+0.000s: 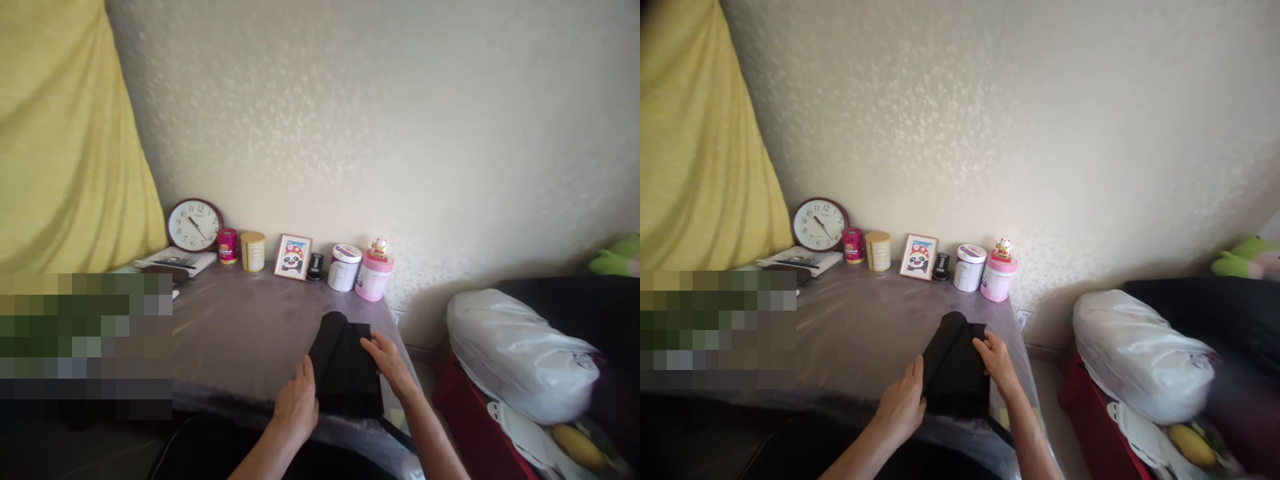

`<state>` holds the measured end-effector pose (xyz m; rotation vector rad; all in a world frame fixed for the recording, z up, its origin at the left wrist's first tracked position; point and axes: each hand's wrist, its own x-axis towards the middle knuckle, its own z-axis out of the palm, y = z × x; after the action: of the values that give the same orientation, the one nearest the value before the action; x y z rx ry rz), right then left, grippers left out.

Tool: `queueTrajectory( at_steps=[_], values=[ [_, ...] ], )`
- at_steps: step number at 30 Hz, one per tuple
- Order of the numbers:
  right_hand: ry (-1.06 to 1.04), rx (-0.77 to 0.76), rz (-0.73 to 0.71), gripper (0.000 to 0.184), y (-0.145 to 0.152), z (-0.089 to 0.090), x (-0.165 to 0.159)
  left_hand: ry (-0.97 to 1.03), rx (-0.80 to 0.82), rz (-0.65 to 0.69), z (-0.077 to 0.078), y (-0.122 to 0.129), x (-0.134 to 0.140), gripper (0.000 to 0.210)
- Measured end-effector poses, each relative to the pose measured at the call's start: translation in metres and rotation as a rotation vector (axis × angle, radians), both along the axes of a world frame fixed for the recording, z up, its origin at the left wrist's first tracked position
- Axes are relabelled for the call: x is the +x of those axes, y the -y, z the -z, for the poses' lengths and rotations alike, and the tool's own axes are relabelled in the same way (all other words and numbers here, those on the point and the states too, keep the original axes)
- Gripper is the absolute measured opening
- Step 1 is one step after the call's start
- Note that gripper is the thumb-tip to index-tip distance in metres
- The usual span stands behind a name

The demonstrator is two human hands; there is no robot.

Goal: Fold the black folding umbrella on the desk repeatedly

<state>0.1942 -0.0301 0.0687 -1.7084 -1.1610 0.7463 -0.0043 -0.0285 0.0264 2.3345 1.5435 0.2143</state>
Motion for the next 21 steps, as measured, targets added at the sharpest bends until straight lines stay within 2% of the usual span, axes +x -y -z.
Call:
queueTrajectory(
  at_steps=[3,5,8,11,16,20,21],
  values=[
    [-0.068,0.061,-0.029,0.032,-0.015,-0.009,-0.014,-0.015,0.005,0.002,0.0,0.0,0.001,0.07],
    [-0.121,0.097,-0.042,0.036,-0.03,-0.007,-0.023,-0.022,0.006,0.001,0.001,0.0,0.002,0.073],
    [-0.161,0.128,-0.045,0.042,-0.052,0.009,-0.035,-0.031,0.003,-0.008,0.002,0.001,0.006,0.077],
    [-0.077,0.099,-0.032,0.042,-0.069,0.027,-0.044,-0.036,0.0,-0.014,0.002,0.002,0.009,0.076],
    [0.019,-0.033,-0.134,0.035,-0.078,0.037,-0.048,-0.05,-0.039,0.045,0.0,0.002,0.002,0.07],
    [0.071,-0.026,-0.242,0.029,-0.076,0.036,-0.048,0.066,-0.077,0.091,-0.006,-0.001,-0.018,0.062],
    [0.105,-0.017,-0.257,0.028,-0.075,0.036,-0.049,0.095,-0.078,0.069,-0.009,-0.001,-0.022,0.06]
  ],
)
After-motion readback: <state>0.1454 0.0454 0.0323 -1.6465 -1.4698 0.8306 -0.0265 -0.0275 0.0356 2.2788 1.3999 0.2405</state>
